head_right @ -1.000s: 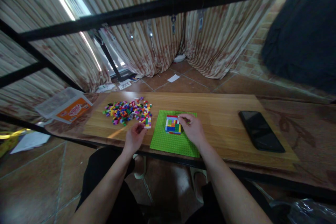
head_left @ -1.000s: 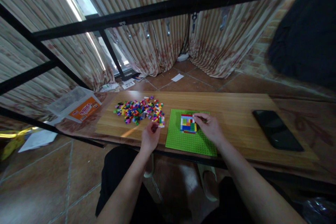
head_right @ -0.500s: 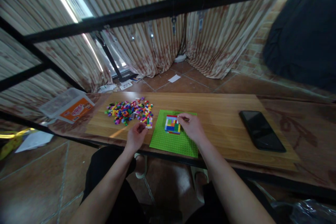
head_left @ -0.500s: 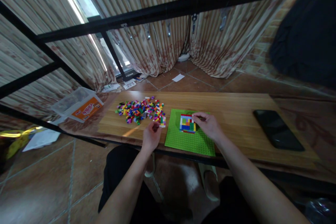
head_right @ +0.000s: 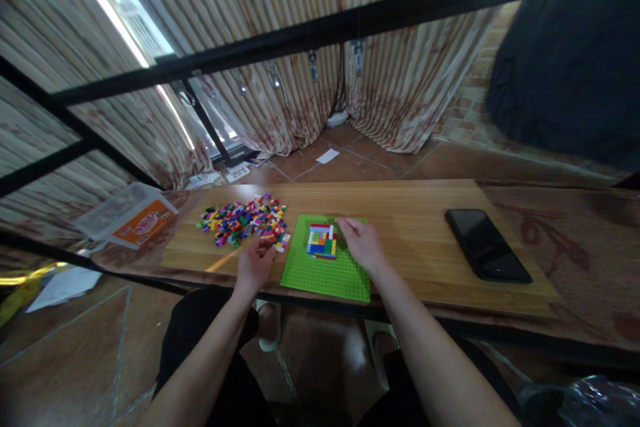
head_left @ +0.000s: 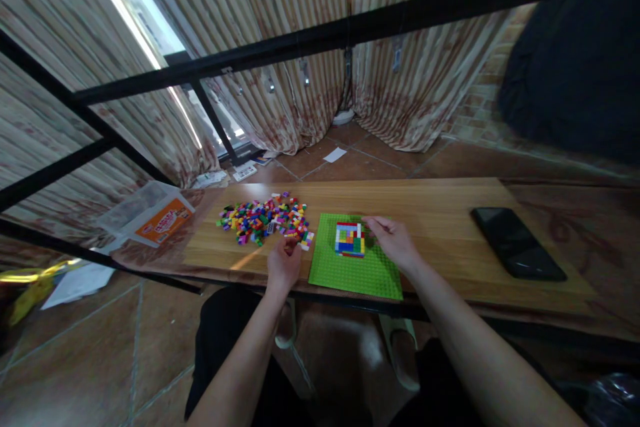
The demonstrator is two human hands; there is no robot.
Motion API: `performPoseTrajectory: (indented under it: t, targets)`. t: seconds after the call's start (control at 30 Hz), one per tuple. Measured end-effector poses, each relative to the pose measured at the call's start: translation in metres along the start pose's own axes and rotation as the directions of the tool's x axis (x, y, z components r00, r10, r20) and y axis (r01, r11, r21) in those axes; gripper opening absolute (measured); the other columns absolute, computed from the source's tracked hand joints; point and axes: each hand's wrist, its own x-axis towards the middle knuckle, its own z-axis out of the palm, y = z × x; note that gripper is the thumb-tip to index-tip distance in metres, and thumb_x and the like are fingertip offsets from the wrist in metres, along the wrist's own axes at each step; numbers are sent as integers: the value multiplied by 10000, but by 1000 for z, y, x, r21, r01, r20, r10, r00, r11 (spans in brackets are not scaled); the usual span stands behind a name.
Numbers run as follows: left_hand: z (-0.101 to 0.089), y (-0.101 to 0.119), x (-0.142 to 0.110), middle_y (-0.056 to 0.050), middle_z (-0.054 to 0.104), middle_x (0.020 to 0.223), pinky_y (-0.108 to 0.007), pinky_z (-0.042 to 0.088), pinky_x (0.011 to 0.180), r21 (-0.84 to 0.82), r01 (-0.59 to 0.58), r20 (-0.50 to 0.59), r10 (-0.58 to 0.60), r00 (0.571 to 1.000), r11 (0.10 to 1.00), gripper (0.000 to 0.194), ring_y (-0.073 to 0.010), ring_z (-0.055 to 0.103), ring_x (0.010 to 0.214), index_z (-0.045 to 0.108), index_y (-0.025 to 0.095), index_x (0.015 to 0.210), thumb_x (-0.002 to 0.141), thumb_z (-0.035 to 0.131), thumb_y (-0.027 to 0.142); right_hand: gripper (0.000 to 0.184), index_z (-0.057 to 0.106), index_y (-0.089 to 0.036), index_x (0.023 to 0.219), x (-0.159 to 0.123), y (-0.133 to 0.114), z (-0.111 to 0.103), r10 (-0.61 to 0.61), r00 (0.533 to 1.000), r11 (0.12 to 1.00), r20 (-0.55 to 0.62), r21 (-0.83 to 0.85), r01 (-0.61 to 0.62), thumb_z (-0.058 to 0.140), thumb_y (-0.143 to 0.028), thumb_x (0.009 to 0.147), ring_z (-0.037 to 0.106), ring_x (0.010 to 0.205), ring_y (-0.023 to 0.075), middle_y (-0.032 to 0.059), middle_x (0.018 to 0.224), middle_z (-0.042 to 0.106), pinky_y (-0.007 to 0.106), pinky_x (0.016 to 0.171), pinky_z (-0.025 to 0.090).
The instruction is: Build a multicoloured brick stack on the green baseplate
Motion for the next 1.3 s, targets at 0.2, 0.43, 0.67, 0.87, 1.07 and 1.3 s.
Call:
performPoseTrajectory:
  t: [0.2,0.43,0.67,0.87,1.07,1.3]
  targets:
    - [15,38,-23,-85,610,1086,-321,537,781,101,-355,-11,357,934,930,222,-159,632,824,653,184,1047,851,548,194,439,771,-159,973,3,5,0,29,1000,1000,-6,11,-29,558,-501,799,659,755,213,71,896,758,295,620,484]
    - [45,76,-46,-94,491,1315,-437,462,1013,235,-679,310,609,730,695,415,-250,516,1156,572,247,1271,859,586,199,429,772,-161,907,1,0,5,-57,998,998,4,9,57,560,-522,813,665,773,211,42,826,758,298,685,490]
    - [52,72,-43,-140,498,1301,-478,445,1014,301,-688,376,580,722,661,414,-289,478,1183,550,195,1300,887,545,218,372,773,-185,852,6,1,14,-34,999,999,16,-41,35,597,-508,797,674,733,202,50,819,766,297,677,484]
    - [57,69,-46,-122,512,1294,-478,459,992,283,-685,354,590,725,672,427,-284,484,1150,541,209,1309,882,544,205,358,778,-194,816,11,5,15,28,999,999,-16,-35,-29,647,-519,745,668,726,200,43,792,765,288,652,473]
    - [59,65,-47,-119,520,1278,-452,449,1014,223,-672,328,595,734,706,429,-264,477,1159,537,200,1311,883,535,164,420,775,-170,774,12,3,15,70,997,994,-29,-87,-73,661,-571,718,602,619,168,39,668,723,275,576,417]
    - [59,62,-45,-114,521,1278,-458,457,1017,226,-685,337,604,722,693,431,-267,474,1157,528,203,1315,888,515,155,439,771,-160,764,12,1,14,90,995,991,-43,-95,-94,670,-583,706,580,587,155,30,633,699,266,534,381]
